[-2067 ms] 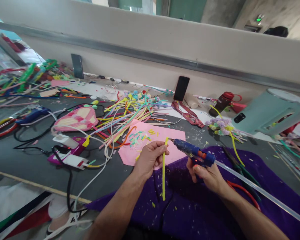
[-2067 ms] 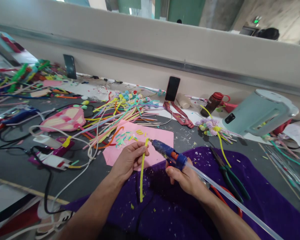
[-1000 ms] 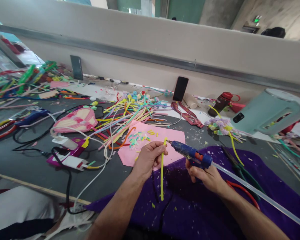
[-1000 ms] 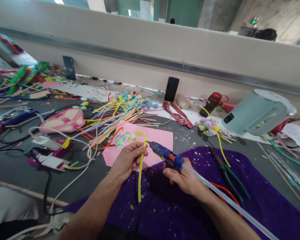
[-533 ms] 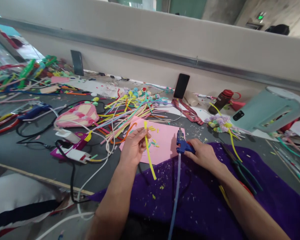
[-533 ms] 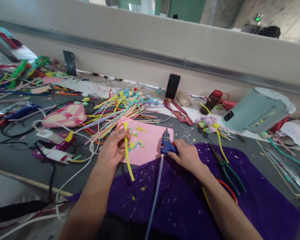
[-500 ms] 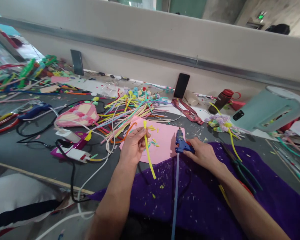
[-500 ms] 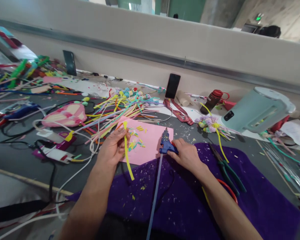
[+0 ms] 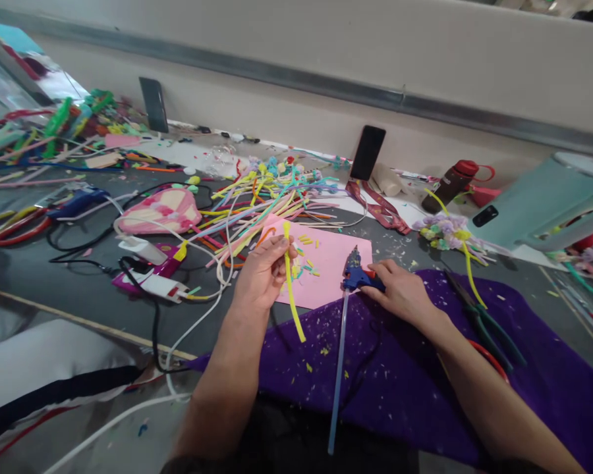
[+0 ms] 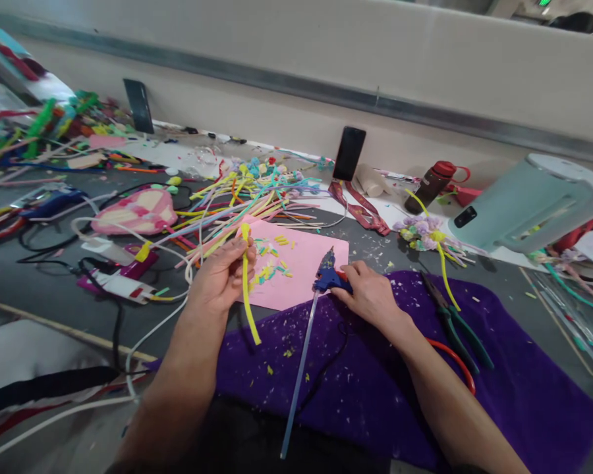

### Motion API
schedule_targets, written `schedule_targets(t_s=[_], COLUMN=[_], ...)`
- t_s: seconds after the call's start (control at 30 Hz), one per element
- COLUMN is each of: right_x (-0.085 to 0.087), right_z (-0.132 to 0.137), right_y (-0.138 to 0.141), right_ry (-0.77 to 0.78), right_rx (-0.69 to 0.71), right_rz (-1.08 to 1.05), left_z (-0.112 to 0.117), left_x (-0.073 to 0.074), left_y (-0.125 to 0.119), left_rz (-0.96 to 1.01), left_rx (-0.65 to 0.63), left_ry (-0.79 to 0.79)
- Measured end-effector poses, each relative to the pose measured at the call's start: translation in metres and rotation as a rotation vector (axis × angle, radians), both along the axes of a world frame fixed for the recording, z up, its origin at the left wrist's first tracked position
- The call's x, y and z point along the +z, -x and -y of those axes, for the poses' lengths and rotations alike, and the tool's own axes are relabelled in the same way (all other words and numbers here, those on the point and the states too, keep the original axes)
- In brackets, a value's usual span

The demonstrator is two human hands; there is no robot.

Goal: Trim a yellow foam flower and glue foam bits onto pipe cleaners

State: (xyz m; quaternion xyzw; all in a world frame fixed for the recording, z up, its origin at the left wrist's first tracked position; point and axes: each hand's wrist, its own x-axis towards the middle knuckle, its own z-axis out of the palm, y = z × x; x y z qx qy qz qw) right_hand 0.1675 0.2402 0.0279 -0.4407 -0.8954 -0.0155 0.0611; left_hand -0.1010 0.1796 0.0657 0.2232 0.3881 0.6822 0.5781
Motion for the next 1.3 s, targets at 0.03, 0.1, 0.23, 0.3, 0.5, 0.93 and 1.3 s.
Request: schedule_targets(t_s=[0.03, 0.1, 0.23, 0.3, 0.5, 0.93, 1.3], right_x=[0.004, 0.013, 0.033, 0.04, 0.043, 0.038, 0.027], right_z=[0.002, 0.004, 0.008, 0.008, -0.001, -0.017, -0.029], right_y=[-0.001, -0.002, 0.01, 0.024, 0.071, 0.103, 0.137], right_ry=[-0.038, -0.073, 0.07, 0.128, 0.108, 0.419, 0.29], right_rx=[-0.005, 0.009, 0.125, 0.147, 0.178, 0.287, 0.333], right_rz=[-0.045, -0.174, -0.305, -0.244, -0.02, -0.109, -0.064], left_z=[0.001, 0.004, 0.006, 0.006, 0.006, 0.009, 0.008], left_x=[0.0, -0.001, -0.006, -0.011, -0.02, -0.021, -0.021], left_y=[0.003, 0.008, 0.017, 0.02, 0.024, 0.028, 0.023], left_rz=[-0.007, -0.023, -0.029, -0.008, 0.018, 0.045, 0.001], left_rx=[0.007, 0.02, 0.019, 0.03, 0.064, 0.06, 0.024], left_ry=[-0.009, -0.028, -0.019, -0.004, -0.001, -0.005, 0.007])
